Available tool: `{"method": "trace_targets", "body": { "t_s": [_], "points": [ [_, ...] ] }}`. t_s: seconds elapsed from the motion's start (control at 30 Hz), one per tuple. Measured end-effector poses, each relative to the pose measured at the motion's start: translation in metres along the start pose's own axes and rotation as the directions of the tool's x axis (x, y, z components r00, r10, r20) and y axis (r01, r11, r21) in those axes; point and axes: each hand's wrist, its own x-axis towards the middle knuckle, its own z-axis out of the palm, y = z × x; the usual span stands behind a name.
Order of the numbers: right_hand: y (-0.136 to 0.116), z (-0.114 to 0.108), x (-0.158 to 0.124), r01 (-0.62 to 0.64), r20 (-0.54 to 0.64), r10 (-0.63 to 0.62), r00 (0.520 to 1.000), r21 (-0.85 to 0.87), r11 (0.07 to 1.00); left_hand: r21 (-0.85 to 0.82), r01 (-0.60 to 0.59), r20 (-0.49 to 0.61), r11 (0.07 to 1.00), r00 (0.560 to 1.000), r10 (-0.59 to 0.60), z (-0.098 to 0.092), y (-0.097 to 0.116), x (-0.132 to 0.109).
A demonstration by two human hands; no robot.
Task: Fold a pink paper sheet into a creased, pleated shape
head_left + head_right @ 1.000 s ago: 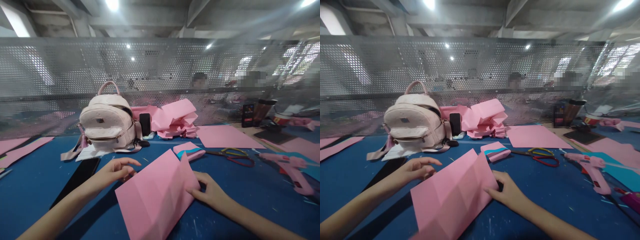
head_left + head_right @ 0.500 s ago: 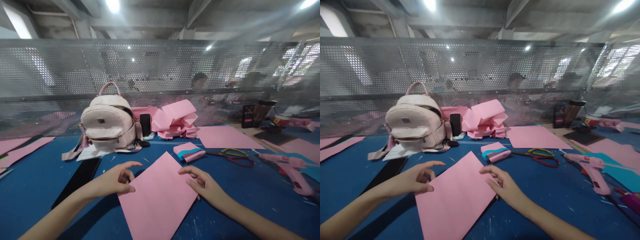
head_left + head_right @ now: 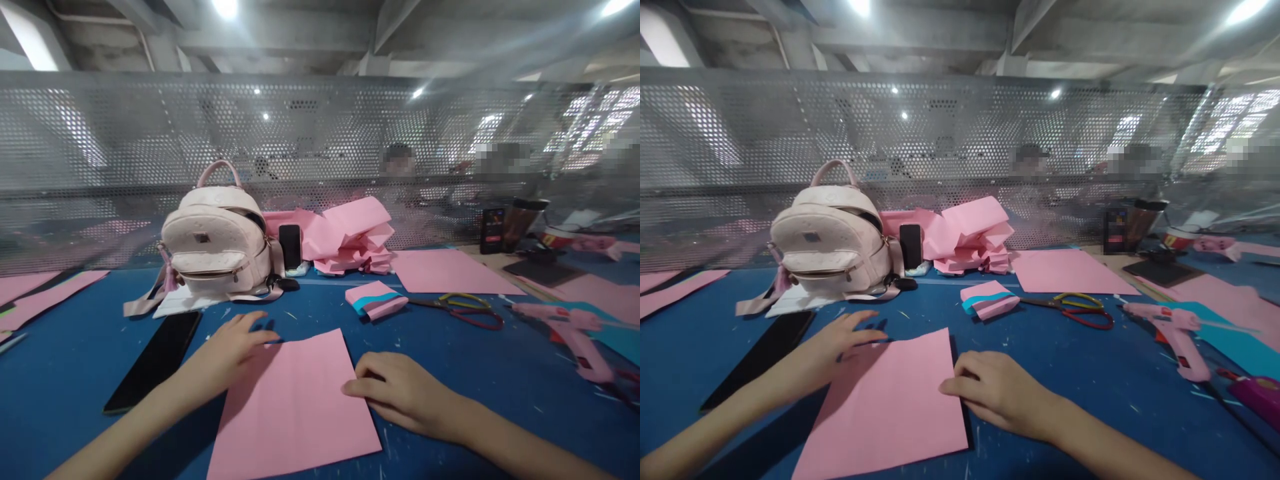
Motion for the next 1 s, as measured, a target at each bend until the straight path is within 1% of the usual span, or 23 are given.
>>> {"method": "trace_targets", "body": {
  "t_s": [0.03,0.07,0.1,0.13,0.17,0.2,0.23,0.27,0.3,0.33,0.37,0.43,0.53,0.6,0.7,0.77,0.83,0.93,1.0],
  "points": [
    [0.000,0.001,0.001,0.015,-0.004,-0.015,1.000,-0.057,0.998,0.145,-0.104,-0.005,0.984,0.994,0.105,0.007,0.011,-0.002],
    [0.000,0.003,0.001,0.016,-0.012,-0.017,1.000,-0.094,0.995,0.261,-0.238,0.040,0.936,0.971,0.235,0.015,0.023,-0.005],
    [-0.001,0.004,0.002,-0.008,-0.022,0.006,1.000,-0.109,0.994,0.317,-0.377,0.136,0.870,0.926,0.352,0.024,0.035,-0.008],
    [-0.002,0.005,0.002,-0.055,-0.034,0.051,0.998,-0.105,0.993,0.324,-0.472,0.239,0.820,0.879,0.412,0.033,0.044,-0.011],
    [-0.003,0.005,0.003,-0.105,-0.044,0.101,0.994,-0.095,0.990,0.338,-0.518,0.250,0.786,0.854,0.456,0.042,0.051,-0.013],
    [-0.005,0.004,0.003,-0.123,-0.051,0.118,0.992,-0.091,0.988,0.369,-0.560,0.282,0.741,0.828,0.485,0.051,0.055,-0.016],
    [-0.007,0.002,0.004,-0.091,-0.048,0.086,0.995,-0.105,0.990,0.407,-0.616,0.262,0.674,0.786,0.560,0.059,0.055,-0.018],
    [-0.009,-0.001,0.006,-0.013,-0.038,0.008,0.999,-0.136,0.991,0.438,-0.642,0.251,0.629,0.759,0.600,0.066,0.053,-0.021],
    [-0.012,-0.005,0.007,0.122,-0.018,-0.127,0.992,-0.178,0.976,0.460,-0.653,0.240,0.602,0.744,0.624,0.072,0.048,-0.023],
    [-0.015,-0.009,0.009,0.241,0.007,-0.245,0.970,-0.206,0.948,0.473,-0.659,0.228,0.585,0.733,0.641,0.077,0.042,-0.025],
    [-0.019,-0.013,0.011,0.313,0.013,-0.317,0.948,-0.206,0.927,0.484,-0.658,0.219,0.577,0.729,0.648,0.080,0.036,-0.027],
    [-0.028,-0.019,0.015,0.368,-0.001,-0.373,0.928,-0.161,0.916,0.504,-0.651,0.206,0.567,0.729,0.653,0.083,0.026,-0.031],
    [-0.039,-0.021,0.020,0.340,-0.012,-0.342,0.939,-0.086,0.936,0.525,-0.640,0.213,0.561,0.737,0.642,0.083,0.020,-0.035],
    [-0.042,-0.019,0.021,0.320,0.022,-0.320,0.947,-0.064,0.945,0.523,-0.636,0.228,0.567,0.746,0.626,0.082,0.020,-0.036],
    [-0.039,-0.016,0.021,0.300,0.071,-0.300,0.951,0.007,0.954,0.516,-0.639,0.222,0.570,0.743,0.631,0.081,0.022,-0.036],
    [-0.033,-0.014,0.022,0.238,0.082,-0.249,0.965,0.127,0.963,0.511,-0.643,0.211,0.570,0.737,0.642,0.081,0.023,-0.036],
    [-0.026,-0.012,0.026,0.133,0.111,-0.172,0.979,0.294,0.946,0.517,-0.645,0.216,0.563,0.734,0.644,0.080,0.024,-0.035],
    [-0.015,-0.006,0.035,-0.062,0.176,-0.030,0.984,0.499,0.864,0.537,-0.650,0.227,0.537,0.725,0.650,0.079,0.025,-0.034],
    [-0.009,0.000,0.042,-0.158,0.208,0.051,0.977,0.538,0.828,0.551,-0.647,0.214,0.527,0.720,0.660,0.079,0.025,-0.033]
  ]
}}
